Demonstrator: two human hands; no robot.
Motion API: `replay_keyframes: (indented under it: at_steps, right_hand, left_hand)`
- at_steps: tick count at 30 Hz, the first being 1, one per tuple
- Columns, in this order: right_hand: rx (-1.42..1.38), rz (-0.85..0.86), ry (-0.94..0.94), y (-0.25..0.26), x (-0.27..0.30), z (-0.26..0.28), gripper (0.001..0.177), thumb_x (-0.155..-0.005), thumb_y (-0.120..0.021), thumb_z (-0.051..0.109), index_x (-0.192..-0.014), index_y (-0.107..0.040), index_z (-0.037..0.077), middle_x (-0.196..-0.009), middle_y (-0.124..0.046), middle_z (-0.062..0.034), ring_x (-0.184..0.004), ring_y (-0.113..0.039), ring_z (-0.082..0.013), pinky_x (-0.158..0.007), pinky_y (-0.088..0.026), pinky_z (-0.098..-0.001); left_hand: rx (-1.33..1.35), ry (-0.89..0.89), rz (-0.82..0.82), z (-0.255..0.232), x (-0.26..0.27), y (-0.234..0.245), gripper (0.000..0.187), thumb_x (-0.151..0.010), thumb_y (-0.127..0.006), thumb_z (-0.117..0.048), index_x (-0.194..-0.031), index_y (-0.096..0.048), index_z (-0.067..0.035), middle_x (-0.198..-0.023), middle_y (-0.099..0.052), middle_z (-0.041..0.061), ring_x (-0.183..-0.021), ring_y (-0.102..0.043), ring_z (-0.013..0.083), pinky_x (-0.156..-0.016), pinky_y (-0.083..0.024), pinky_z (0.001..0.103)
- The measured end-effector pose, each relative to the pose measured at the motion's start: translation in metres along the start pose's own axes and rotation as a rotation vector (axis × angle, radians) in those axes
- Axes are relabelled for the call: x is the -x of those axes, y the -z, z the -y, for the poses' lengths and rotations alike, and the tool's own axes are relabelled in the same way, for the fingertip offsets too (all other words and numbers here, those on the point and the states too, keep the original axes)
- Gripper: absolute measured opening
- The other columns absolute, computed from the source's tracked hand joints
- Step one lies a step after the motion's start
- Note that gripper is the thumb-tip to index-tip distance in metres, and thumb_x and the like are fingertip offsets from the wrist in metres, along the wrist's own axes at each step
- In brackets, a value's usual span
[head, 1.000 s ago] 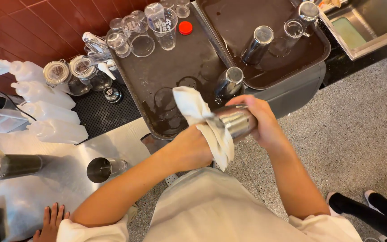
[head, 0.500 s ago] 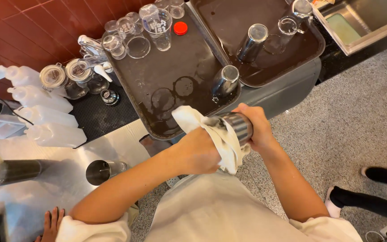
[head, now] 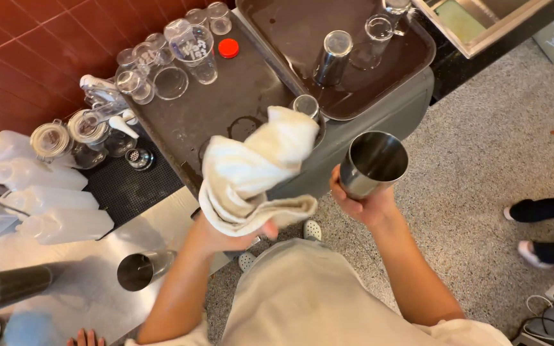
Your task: Drying and polishing various glasses and metal containers with a cloth in a cafe environment.
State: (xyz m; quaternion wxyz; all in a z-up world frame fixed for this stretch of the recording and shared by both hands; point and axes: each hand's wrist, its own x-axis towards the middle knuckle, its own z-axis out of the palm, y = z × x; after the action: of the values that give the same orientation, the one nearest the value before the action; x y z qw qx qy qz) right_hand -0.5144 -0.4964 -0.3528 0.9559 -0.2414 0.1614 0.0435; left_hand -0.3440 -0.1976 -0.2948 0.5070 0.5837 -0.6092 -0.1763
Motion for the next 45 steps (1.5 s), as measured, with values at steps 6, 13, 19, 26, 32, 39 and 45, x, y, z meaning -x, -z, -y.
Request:
replay_keyframes:
  at_steps: [6, 13, 19, 26, 32, 39, 45]
  right_hand:
    - [0.059, -0.086, 0.23, -0.009, -0.01, -0.03, 0.051, -0.097, -0.052, 0.047, -0.106, -0.067, -0.001, -0.084, -0.068, -0.0201, -0.057, -0.061, -0.0212, -0.047, -0.049, -0.0272]
    - [1.261, -0.527, 0.931, -0.076, 0.035, -0.005, 0.018, -0.091, -0.062, 0.014, -0.094, -0.065, -0.003, -0.089, -0.073, -0.0161, -0.081, -0.066, -0.0179, -0.075, -0.055, -0.0354]
    - [1.607, -0.428, 1.439, -0.106, 0.091, 0.006, 0.013, -0.089, -0.063, 0.01, -0.088, -0.06, -0.002, -0.089, -0.062, -0.0165, -0.087, -0.061, -0.0327, -0.08, -0.052, -0.0426]
    - [1.657, -0.751, 1.451, -0.082, 0.137, -0.022, 0.012, -0.088, -0.06, 0.007, -0.086, -0.059, -0.005, -0.086, -0.062, -0.0183, -0.074, -0.058, -0.0332, -0.067, -0.046, -0.0425]
    - [1.534, -0.703, 1.468, -0.085, 0.139, -0.032, 0.022, -0.095, -0.057, 0.005, -0.074, -0.056, 0.001, -0.068, -0.056, -0.0092, -0.057, -0.055, -0.0284, -0.054, -0.041, -0.0388]
    - [1.239, -0.203, 1.435, -0.092, 0.073, -0.022, 0.043, -0.103, -0.057, 0.009, -0.063, -0.042, 0.003, -0.055, -0.04, -0.0055, -0.046, -0.037, -0.0242, -0.05, -0.028, -0.0397]
    - [1.089, 0.216, 1.388, -0.138, 0.01, -0.016, 0.043, -0.103, -0.051, 0.001, -0.062, -0.037, 0.003, -0.055, -0.04, -0.0063, -0.045, -0.035, -0.0235, -0.049, -0.028, -0.0396]
  left_hand:
    - [0.359, 0.129, -0.251, -0.036, -0.081, -0.067, 0.062, -0.075, -0.09, -0.024, -0.126, -0.06, -0.006, -0.11, -0.068, 0.002, -0.1, -0.065, 0.0104, -0.09, -0.057, 0.028]
    - [0.171, 0.341, -0.432, -0.043, -0.107, -0.087, 0.048, -0.075, -0.092, -0.025, -0.112, -0.069, -0.005, -0.101, -0.074, 0.002, -0.086, -0.073, 0.0114, -0.074, -0.062, 0.029]
    - [0.143, 0.353, -0.124, -0.034, -0.127, -0.12, 0.041, -0.073, -0.093, -0.026, -0.104, -0.072, -0.009, -0.096, -0.075, 0.003, -0.085, -0.073, 0.0147, -0.073, -0.06, 0.031]
    - [0.259, 0.226, 0.247, -0.066, -0.161, -0.153, 0.04, -0.071, -0.091, -0.024, -0.102, -0.071, -0.009, -0.092, -0.074, 0.003, -0.083, -0.072, 0.0169, -0.071, -0.059, 0.033]
    - [0.255, 0.204, 0.375, -0.075, -0.16, -0.145, 0.039, -0.069, -0.088, -0.023, -0.1, -0.069, -0.009, -0.089, -0.073, 0.004, -0.081, -0.071, 0.0191, -0.07, -0.058, 0.034]
    - [0.554, 0.301, 0.335, -0.031, -0.118, -0.089, 0.093, -0.06, -0.092, -0.018, -0.141, -0.05, 0.0, -0.129, -0.057, 0.009, -0.12, -0.056, 0.0193, -0.102, -0.049, 0.032]
    - [1.004, 0.63, -0.056, -0.011, -0.053, -0.063, 0.117, -0.047, -0.095, -0.015, -0.15, -0.041, -0.004, -0.134, -0.056, 0.003, -0.124, -0.054, 0.0155, -0.102, -0.05, 0.035]
